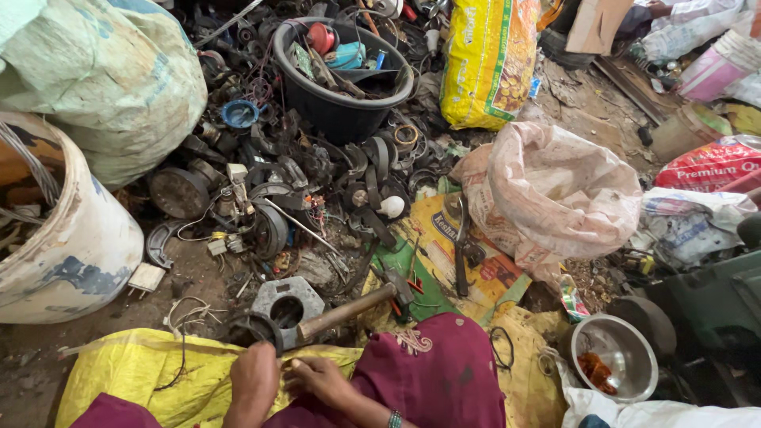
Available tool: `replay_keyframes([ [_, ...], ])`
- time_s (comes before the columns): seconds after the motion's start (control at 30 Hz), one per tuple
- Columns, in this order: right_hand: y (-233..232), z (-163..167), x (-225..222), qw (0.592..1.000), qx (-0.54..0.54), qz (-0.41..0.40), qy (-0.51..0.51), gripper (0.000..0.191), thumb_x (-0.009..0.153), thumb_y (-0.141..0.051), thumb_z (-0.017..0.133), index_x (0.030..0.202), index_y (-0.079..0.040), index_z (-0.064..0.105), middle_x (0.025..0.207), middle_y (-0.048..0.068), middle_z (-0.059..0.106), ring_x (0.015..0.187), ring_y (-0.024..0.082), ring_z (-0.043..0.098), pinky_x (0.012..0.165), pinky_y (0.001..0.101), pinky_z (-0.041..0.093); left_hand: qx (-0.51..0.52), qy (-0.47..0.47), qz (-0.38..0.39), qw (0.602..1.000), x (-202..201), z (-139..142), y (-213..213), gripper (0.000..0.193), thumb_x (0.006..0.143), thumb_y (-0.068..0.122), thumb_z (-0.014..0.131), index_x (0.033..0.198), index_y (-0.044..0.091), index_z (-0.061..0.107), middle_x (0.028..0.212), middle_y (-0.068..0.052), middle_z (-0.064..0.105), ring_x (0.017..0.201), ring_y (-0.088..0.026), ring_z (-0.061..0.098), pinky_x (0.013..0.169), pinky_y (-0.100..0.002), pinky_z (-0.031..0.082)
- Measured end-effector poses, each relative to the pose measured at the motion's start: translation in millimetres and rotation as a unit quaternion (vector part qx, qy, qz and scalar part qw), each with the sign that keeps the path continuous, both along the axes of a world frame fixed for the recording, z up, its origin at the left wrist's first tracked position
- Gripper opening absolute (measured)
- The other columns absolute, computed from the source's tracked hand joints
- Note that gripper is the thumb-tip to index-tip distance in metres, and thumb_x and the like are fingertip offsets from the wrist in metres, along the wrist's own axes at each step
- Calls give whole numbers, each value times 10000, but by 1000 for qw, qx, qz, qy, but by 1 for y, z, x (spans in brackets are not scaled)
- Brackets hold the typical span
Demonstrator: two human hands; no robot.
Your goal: The person sits on the ground in a scrap yard and dismantles metal parts. They hold a metal component on a hexagonal stone anvil, grip and bend pieces with orange-handled pliers, then strike the parts with a hammer, working through pieces one at a time.
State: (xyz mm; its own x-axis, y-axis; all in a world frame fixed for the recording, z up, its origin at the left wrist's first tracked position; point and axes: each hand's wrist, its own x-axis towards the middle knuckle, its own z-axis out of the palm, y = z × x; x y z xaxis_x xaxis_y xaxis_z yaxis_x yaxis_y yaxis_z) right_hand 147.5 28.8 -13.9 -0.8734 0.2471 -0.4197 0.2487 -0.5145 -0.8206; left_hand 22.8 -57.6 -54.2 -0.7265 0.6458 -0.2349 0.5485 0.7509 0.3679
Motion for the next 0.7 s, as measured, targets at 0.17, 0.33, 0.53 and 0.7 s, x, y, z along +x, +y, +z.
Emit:
replay_keyframes([
  [0.17, -5, -5, -10, 981, -186, -30, -52, 283, 1104, -343, 542, 1203, -87, 607, 975, 35, 701, 810, 163, 692, 744, 299, 587, -5, -13, -10, 1000, 19, -19, 2, 209, 950, 246, 630, 893, 86, 752, 900, -180, 751, 899, -371, 747, 788, -487, 596],
  [0.33, 6, -7, -10, 995, -72, -32, -53, 341, 1148, -387, 563, 1068, -55, 554, 863, 46, 629, 736, 172, 669, 688, 312, 593, -11, -51, -59, 997, 9, -13, 2, 271, 857, 362, 709, 968, 115, 728, 950, -155, 746, 951, -371, 723, 837, -487, 579],
  [0.53, 8, -13, -7, 999, 1, -38, -35, 352, 1095, -391, 504, 1081, -48, 582, 914, 80, 711, 741, 154, 689, 689, 279, 587, 63, -37, 98, 993, -40, 12, -15, 438, 950, 523, 589, 1178, 174, 722, 1031, -127, 771, 939, -348, 758, 822, -478, 586],
  [0.7, 11, -19, -3, 1000, -2, 3, 30, 353, 1137, -389, 488, 1130, -46, 567, 945, 58, 688, 798, 135, 679, 736, 267, 574, 164, -57, 145, 974, -57, -3, -10, 657, 991, 663, 361, 1247, 186, 733, 1082, -204, 734, 1018, -439, 691, 861, -554, 538],
])
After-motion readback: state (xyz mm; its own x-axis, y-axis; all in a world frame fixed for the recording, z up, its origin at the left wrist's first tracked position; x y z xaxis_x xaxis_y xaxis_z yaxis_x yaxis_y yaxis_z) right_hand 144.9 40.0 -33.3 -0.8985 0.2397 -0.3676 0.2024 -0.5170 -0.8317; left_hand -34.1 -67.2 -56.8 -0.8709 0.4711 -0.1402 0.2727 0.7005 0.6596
